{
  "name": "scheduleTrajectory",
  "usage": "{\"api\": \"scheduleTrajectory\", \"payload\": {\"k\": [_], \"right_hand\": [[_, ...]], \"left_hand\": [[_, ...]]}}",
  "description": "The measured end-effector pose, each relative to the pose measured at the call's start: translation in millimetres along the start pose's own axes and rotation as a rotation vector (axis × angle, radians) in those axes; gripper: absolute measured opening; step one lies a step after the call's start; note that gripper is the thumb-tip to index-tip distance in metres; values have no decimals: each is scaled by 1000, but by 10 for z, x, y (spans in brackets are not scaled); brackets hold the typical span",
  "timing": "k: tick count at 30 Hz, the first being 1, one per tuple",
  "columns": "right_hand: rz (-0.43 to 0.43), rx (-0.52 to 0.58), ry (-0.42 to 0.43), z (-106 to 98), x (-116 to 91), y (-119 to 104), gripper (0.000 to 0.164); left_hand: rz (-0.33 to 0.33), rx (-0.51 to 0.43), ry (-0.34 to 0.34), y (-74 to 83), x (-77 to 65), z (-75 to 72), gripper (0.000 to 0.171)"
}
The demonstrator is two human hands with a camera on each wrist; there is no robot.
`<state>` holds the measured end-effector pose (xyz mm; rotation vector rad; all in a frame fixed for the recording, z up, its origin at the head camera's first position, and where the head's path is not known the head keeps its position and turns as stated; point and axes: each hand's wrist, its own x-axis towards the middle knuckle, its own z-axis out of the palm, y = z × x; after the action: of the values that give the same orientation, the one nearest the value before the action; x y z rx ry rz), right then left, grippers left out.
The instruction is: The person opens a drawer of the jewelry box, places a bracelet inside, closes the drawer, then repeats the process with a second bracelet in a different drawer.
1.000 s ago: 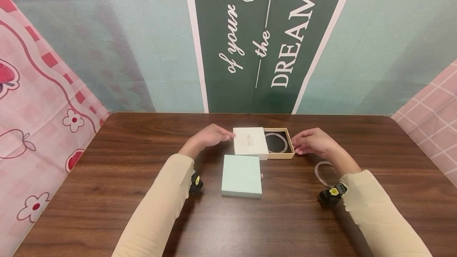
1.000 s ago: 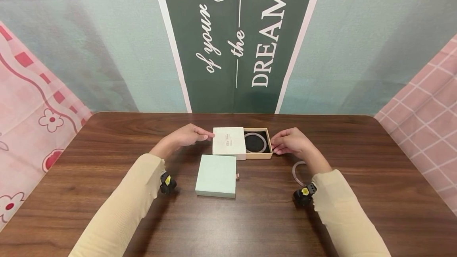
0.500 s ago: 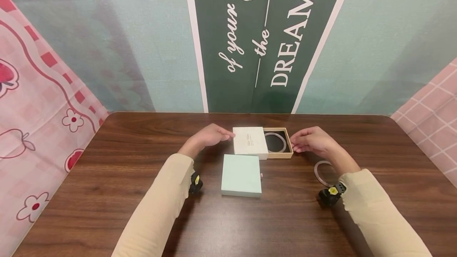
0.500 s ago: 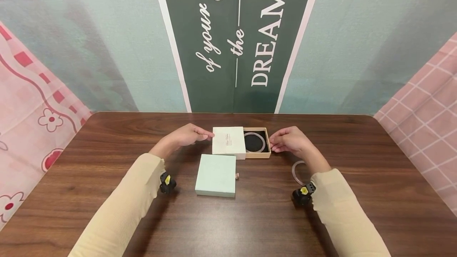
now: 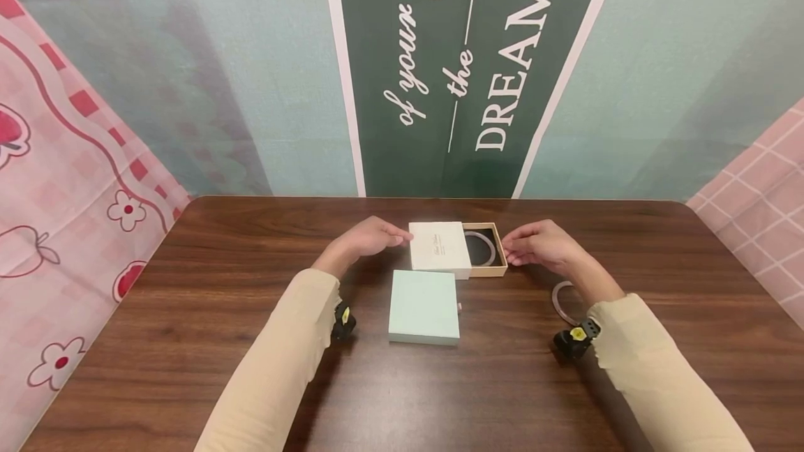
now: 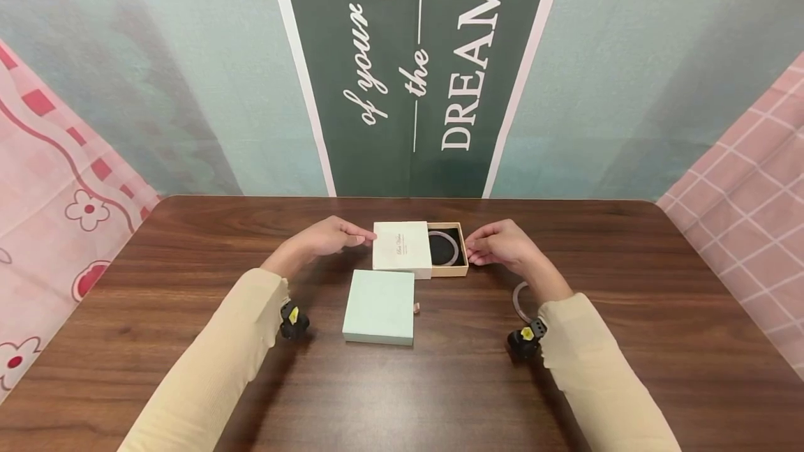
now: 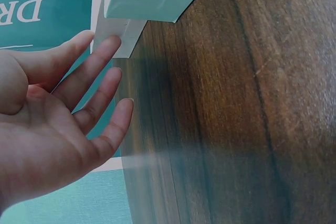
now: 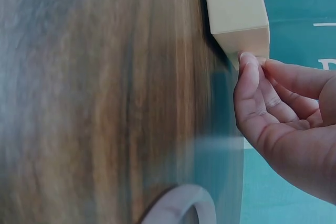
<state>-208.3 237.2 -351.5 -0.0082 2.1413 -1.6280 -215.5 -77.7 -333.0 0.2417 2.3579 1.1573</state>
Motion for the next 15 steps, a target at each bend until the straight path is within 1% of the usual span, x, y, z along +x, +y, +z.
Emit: {"api": "scheduleTrajectory", "payload": {"k": [7, 15], "right_hand": [[4, -9, 7, 74, 33, -36, 30], [-14, -16, 6, 148, 68, -25, 27]], "left_hand": [[23, 7, -4, 9, 5, -5, 26], [10, 2, -3, 17, 3, 0, 26]]}}
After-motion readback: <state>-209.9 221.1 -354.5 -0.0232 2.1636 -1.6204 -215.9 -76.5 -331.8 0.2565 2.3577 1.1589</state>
